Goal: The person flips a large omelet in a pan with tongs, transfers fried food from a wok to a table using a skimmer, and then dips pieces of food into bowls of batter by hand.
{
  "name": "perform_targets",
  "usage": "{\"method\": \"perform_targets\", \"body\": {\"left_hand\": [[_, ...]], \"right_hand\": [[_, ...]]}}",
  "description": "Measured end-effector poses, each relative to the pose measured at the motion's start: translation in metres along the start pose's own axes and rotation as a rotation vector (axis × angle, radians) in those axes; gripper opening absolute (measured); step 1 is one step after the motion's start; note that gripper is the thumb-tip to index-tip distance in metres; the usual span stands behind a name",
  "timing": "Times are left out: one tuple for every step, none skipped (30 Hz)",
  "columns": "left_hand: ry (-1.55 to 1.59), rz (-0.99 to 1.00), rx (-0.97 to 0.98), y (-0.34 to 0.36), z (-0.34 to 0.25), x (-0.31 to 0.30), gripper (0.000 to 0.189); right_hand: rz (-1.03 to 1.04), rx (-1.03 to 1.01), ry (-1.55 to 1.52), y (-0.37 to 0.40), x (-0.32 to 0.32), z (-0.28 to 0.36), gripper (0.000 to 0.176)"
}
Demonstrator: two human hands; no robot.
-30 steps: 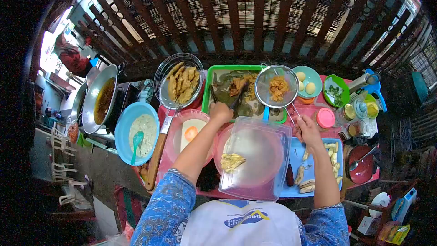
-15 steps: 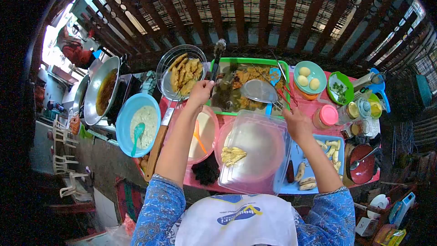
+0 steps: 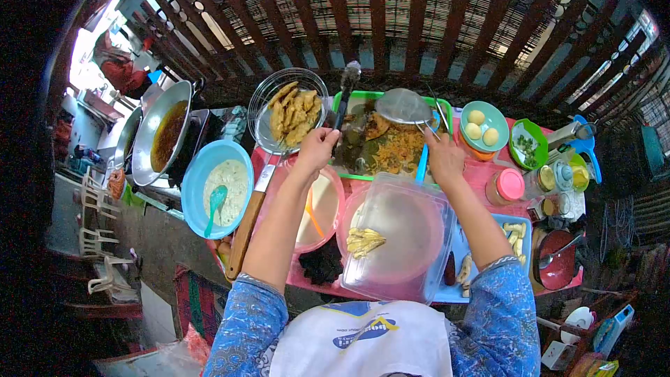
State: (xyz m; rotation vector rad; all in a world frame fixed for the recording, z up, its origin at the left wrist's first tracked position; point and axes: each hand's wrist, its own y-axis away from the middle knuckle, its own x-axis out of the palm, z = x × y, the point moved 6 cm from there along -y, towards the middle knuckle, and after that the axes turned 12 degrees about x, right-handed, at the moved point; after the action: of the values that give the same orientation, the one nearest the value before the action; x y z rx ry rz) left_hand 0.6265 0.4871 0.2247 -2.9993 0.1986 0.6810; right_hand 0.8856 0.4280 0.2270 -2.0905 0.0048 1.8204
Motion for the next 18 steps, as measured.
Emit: {"method": "perform_targets", "body": {"left_hand": [[-0.056,0.008,0.054,-0.006,0.009,0.002,0.023],[-0.117,-0.05,0.148,0.001,-0.008,-0.003,0.023],[-0.116,-0.052,0.142,0.002,-0.008,-0.001,0.023],[-0.306,-0.012,0.198,0.004,-0.012,0.002,0.023],[-0.495,0.026,0.255,0.004,-0.016,0.007,0.023],[-0.491,-0.012,0.263,0.009,-0.018,0.013,0.023],[-0.487,-0.051,0.273,0.016,-0.021,0.02,0.024],[-0.529,-0.034,0.276,0.019,-0.023,0.028,0.025],[-0.572,-0.019,0.279,0.022,-0.025,0.036,0.026],[-0.57,-0.028,0.276,0.022,-0.022,0.044,0.026],[-0.689,0.016,0.25,0.019,-0.01,0.057,0.028],[-0.808,0.059,0.22,0.019,-0.005,0.065,0.031],[-0.809,0.045,0.213,0.02,0.0,0.069,0.031],[-0.823,0.139,0.213,0.022,0.004,0.076,0.03],[-0.839,0.226,0.205,0.025,0.007,0.08,0.03],[-0.816,0.229,0.185,0.028,0.002,0.077,0.036],[-0.797,0.224,0.156,0.031,-0.004,0.071,0.041],[-0.752,0.203,0.184,0.033,-0.011,0.066,0.041]], "right_hand": [[-0.004,-0.001,-0.002,-0.002,-0.001,0.0,0.028],[-0.039,0.013,-0.069,-0.004,-0.013,-0.003,0.028],[-0.064,0.027,-0.135,-0.002,-0.023,-0.006,0.028],[-0.06,0.024,-0.134,0.0,-0.029,-0.009,0.028],[-0.05,0.105,-0.217,0.0,-0.035,-0.018,0.028],[-0.04,0.188,-0.3,0.0,-0.036,-0.027,0.029],[-0.041,0.184,-0.3,0.002,-0.034,-0.034,0.029],[-0.072,0.218,-0.515,0.004,-0.033,-0.047,0.029],[-0.103,0.249,-0.73,0.008,-0.039,-0.052,0.03],[-0.098,0.254,-0.767,0.014,-0.046,-0.054,0.031],[-0.099,0.243,-0.769,0.019,-0.058,-0.054,0.031],[0.069,0.355,-0.813,0.023,-0.057,-0.057,0.031],[0.241,0.464,-0.85,0.03,-0.051,-0.057,0.031],[0.243,0.442,-0.855,0.035,-0.043,-0.06,0.031],[0.057,0.315,-0.863,0.035,-0.04,-0.067,0.031],[-0.125,0.178,-0.877,0.038,-0.044,-0.061,0.032],[0.082,0.369,-1.095,0.038,-0.053,-0.058,0.032],[0.319,0.557,-1.29,0.044,-0.06,-0.05,0.032]]}}
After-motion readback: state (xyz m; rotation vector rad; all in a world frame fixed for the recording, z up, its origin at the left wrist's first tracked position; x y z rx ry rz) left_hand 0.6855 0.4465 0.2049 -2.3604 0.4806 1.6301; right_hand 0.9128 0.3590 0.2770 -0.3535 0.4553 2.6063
